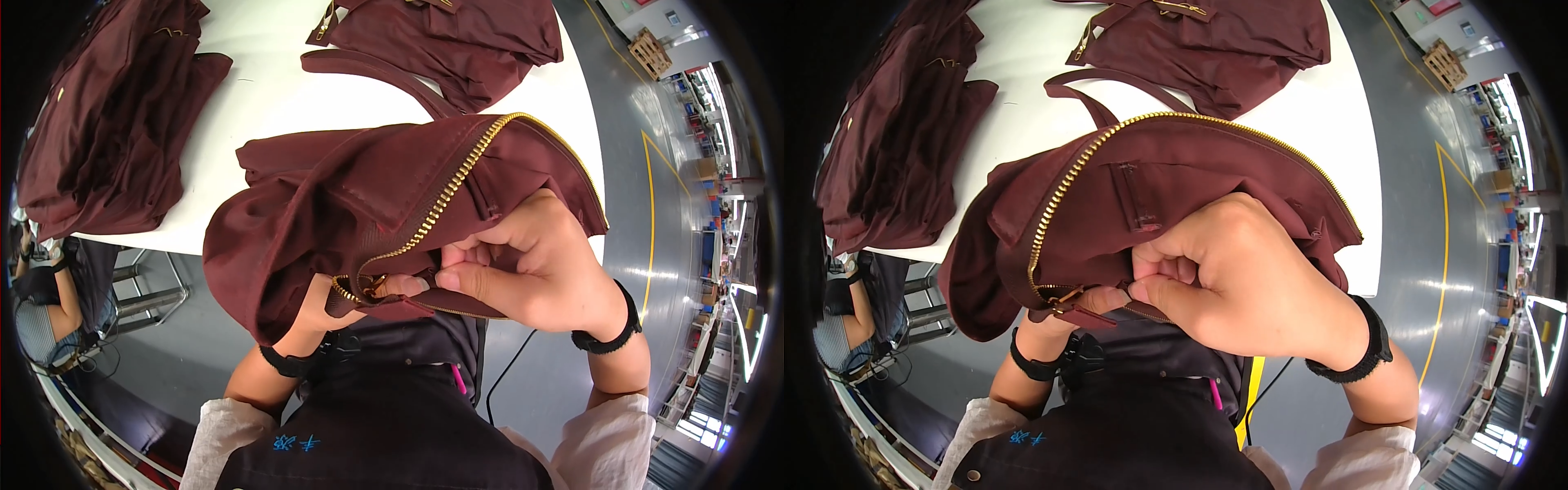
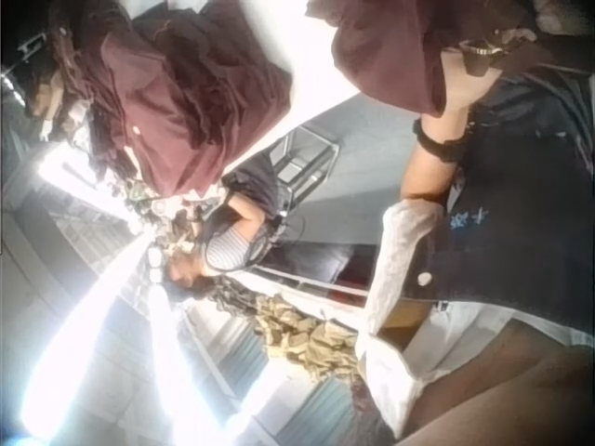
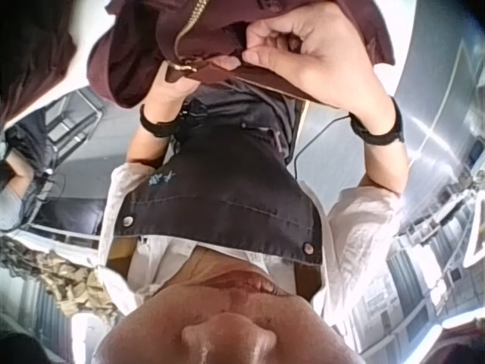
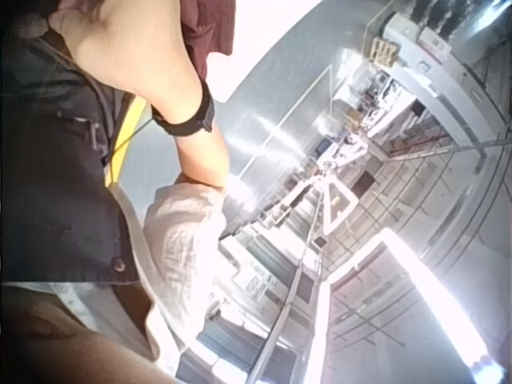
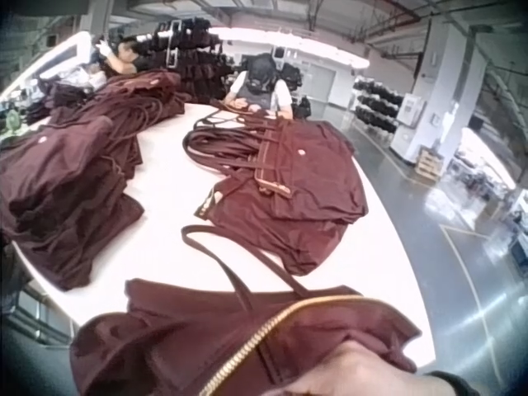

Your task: The recorder is inspecting and assembling a burgundy leather bag in a workshop environment.

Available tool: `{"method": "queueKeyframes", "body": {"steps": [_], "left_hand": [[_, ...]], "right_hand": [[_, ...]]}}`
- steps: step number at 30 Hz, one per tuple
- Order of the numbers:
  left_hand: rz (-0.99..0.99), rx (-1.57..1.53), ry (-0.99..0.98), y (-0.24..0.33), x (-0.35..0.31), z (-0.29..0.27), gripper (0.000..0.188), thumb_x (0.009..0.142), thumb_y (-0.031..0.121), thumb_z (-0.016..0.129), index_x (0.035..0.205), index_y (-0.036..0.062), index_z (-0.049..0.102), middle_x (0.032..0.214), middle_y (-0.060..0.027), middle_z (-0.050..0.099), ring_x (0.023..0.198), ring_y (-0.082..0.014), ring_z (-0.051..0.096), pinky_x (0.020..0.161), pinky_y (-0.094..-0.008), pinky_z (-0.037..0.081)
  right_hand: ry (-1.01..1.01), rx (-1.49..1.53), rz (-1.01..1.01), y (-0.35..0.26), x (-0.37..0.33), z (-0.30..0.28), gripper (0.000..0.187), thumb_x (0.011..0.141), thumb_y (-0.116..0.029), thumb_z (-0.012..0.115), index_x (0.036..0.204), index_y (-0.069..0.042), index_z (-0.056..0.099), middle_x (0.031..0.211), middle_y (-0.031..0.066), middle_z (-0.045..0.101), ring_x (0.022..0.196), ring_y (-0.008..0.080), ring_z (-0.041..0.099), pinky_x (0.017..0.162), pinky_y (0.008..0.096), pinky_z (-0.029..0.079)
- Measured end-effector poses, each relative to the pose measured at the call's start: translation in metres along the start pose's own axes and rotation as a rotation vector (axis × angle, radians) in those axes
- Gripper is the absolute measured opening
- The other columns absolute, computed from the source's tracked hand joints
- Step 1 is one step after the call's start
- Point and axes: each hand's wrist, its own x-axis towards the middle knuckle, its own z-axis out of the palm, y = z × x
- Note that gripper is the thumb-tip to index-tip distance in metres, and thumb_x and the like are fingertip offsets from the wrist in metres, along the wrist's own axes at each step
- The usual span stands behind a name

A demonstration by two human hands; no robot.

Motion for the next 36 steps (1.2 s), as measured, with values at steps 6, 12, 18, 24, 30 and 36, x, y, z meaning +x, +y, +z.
{"method": "queueKeyframes", "body": {"steps": [6,12,18,24,30,36], "left_hand": [[-0.047,-0.120,-0.026,0.001,0.002,0.000,0.055,0.078,0.031,0.077,0.121,0.0031,0.058,0.119,-0.0077,0.061,0.109,-0.0230,0.058,0.096,-0.0368,0.045],[0.048,-0.128,-0.001,0.006,0.003,0.003,0.040,0.076,0.012,0.078,0.112,0.0038,0.063,0.109,-0.0072,0.065,0.098,-0.0173,0.062,0.086,-0.0308,0.049],[-0.059,-0.080,-0.011,0.006,-0.002,-0.006,0.044,0.075,0.013,0.078,0.115,0.0042,0.062,0.113,-0.0069,0.064,0.101,-0.0178,0.060,0.088,-0.0318,0.048],[0.004,-0.110,-0.002,0.008,0.001,-0.004,0.046,0.073,0.010,0.078,0.115,0.0029,0.061,0.114,-0.0078,0.064,0.103,-0.0185,0.059,0.091,-0.0332,0.046],[-0.206,-0.312,0.005,0.007,-0.002,-0.001,0.047,0.074,0.009,0.076,0.118,0.0016,0.060,0.115,-0.0082,0.063,0.103,-0.0180,0.059,0.092,-0.0331,0.046],[-0.092,-0.294,0.028,0.009,0.000,0.000,0.043,0.077,0.007,0.074,0.116,0.0012,0.060,0.113,-0.0076,0.063,0.102,-0.0169,0.059,0.088,-0.0320,0.048]], "right_hand": [[-0.043,-0.024,-0.072,0.011,0.001,0.003,0.011,0.080,-0.006,0.063,0.074,0.002,0.059,0.055,0.0106,0.054,0.049,0.0255,0.050,0.049,0.0331,0.038],[-0.077,0.092,-0.031,0.014,0.003,0.003,0.015,0.086,-0.012,0.061,0.083,0.003,0.058,0.068,0.0151,0.059,0.061,0.0295,0.055,0.057,0.0349,0.041],[-0.072,0.132,0.016,0.018,-0.004,-0.003,0.013,0.086,-0.011,0.062,0.085,0.002,0.060,0.065,0.0116,0.057,0.059,0.0237,0.055,0.056,0.0322,0.041],[0.075,0.104,-0.101,0.021,-0.011,0.006,0.011,0.077,-0.006,0.072,0.083,-0.003,0.064,0.068,0.0048,0.061,0.061,0.0152,0.058,0.058,0.0270,0.042],[0.159,-0.188,-0.338,0.020,-0.007,0.011,0.012,0.071,-0.006,0.074,0.079,-0.008,0.065,0.068,0.0012,0.062,0.061,0.0182,0.057,0.059,0.0288,0.043],[0.161,-0.264,-0.388,0.018,-0.005,0.008,0.010,0.071,-0.005,0.072,0.077,-0.009,0.065,0.069,0.0014,0.062,0.061,0.0197,0.057,0.059,0.0303,0.043]]}}
